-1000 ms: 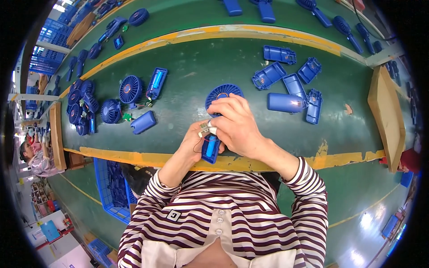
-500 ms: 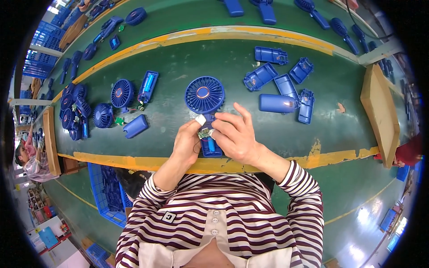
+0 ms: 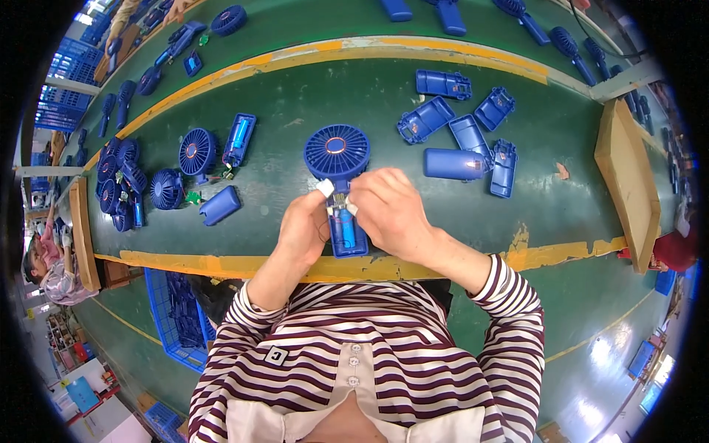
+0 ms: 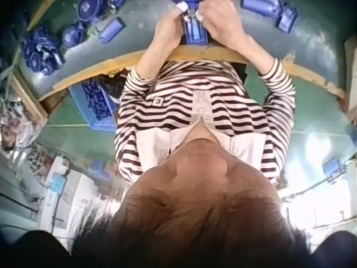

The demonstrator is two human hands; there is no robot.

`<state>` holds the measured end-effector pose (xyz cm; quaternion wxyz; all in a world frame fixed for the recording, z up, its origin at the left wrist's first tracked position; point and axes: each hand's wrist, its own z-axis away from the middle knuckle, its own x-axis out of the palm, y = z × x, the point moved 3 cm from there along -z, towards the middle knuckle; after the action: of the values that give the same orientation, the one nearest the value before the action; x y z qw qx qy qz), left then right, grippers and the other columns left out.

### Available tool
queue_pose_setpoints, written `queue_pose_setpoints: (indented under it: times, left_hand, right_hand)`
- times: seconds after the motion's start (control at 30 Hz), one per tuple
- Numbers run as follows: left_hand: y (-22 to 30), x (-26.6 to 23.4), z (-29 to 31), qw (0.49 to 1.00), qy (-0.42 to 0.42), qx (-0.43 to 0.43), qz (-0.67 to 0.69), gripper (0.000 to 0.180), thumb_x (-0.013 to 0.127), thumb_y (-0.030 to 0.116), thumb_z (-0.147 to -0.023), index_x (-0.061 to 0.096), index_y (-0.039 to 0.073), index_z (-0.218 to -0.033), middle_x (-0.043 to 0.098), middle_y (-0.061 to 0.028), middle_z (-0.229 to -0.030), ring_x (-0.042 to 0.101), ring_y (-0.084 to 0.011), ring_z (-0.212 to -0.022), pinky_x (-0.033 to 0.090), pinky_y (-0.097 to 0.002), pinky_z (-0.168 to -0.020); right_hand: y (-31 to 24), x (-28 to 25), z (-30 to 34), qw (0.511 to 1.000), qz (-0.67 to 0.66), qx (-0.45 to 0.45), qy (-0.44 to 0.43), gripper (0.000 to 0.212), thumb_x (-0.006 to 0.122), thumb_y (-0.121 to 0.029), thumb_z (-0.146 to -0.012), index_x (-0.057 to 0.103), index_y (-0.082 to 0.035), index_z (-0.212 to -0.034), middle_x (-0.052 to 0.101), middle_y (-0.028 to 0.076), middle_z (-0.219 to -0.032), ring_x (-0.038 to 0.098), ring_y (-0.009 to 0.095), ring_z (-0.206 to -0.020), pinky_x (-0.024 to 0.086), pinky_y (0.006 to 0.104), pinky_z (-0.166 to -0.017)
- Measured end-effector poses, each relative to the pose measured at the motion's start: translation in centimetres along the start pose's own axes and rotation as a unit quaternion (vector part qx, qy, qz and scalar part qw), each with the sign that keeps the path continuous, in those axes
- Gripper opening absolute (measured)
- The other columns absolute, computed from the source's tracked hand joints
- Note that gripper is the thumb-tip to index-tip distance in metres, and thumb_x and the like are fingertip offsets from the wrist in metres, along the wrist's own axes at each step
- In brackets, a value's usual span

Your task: The person assembles portable handheld fans by hand, inserting fan blades, circuit boards, and batteries into fan housings.

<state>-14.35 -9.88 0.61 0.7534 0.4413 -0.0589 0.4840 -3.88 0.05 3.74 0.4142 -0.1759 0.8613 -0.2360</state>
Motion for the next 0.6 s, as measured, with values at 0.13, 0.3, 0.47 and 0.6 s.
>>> queue_pose_setpoints:
  times: [0.13,0.3,0.47,0.6]
  left_hand:
    - [0.6,0.2,-0.1,1.0,-0.01,-0.009,0.01,0.026,0.045,0.021,-0.09,0.055,-0.001,-0.099,0.062,-0.0079,-0.09,0.061,-0.0165,-0.078,0.05,-0.0314,-0.061]
    - [0.8,0.1,-0.1,0.999,-0.032,-0.006,0.02,0.028,0.04,0.019,-0.09,0.052,-0.002,-0.104,0.061,-0.0101,-0.094,0.062,-0.0187,-0.08,0.053,-0.0328,-0.064]
    - [0.6,0.1,-0.1,0.999,-0.037,-0.003,0.021,0.027,0.039,0.018,-0.089,0.052,-0.003,-0.102,0.061,-0.0118,-0.092,0.063,-0.0193,-0.078,0.054,-0.033,-0.061]
    - [0.7,0.0,0.0,0.999,-0.031,-0.002,0.023,0.027,0.04,0.017,-0.089,0.053,-0.004,-0.1,0.062,-0.0127,-0.09,0.064,-0.0201,-0.075,0.054,-0.0328,-0.06]
  right_hand:
    - [0.3,-0.8,-1.3,0.997,-0.065,0.048,-0.007,0.018,0.056,0.007,-0.067,0.054,0.003,-0.084,0.052,0.013,-0.098,0.056,0.029,-0.08,0.047,0.0343,-0.065]
    - [0.5,-0.7,-1.6,0.995,-0.085,0.045,-0.032,0.015,0.054,0.008,-0.068,0.053,0.004,-0.083,0.051,0.013,-0.095,0.055,0.029,-0.08,0.047,0.0346,-0.067]
    - [0.6,-0.6,-1.4,0.996,-0.074,0.041,-0.041,0.016,0.05,0.012,-0.069,0.052,0.007,-0.084,0.052,0.016,-0.097,0.056,0.027,-0.081,0.048,0.0313,-0.065]
    - [0.6,-0.4,-1.4,0.993,-0.09,0.053,-0.059,0.017,0.053,0.01,-0.068,0.053,0.007,-0.085,0.051,0.015,-0.097,0.054,0.03,-0.084,0.046,0.0352,-0.07]
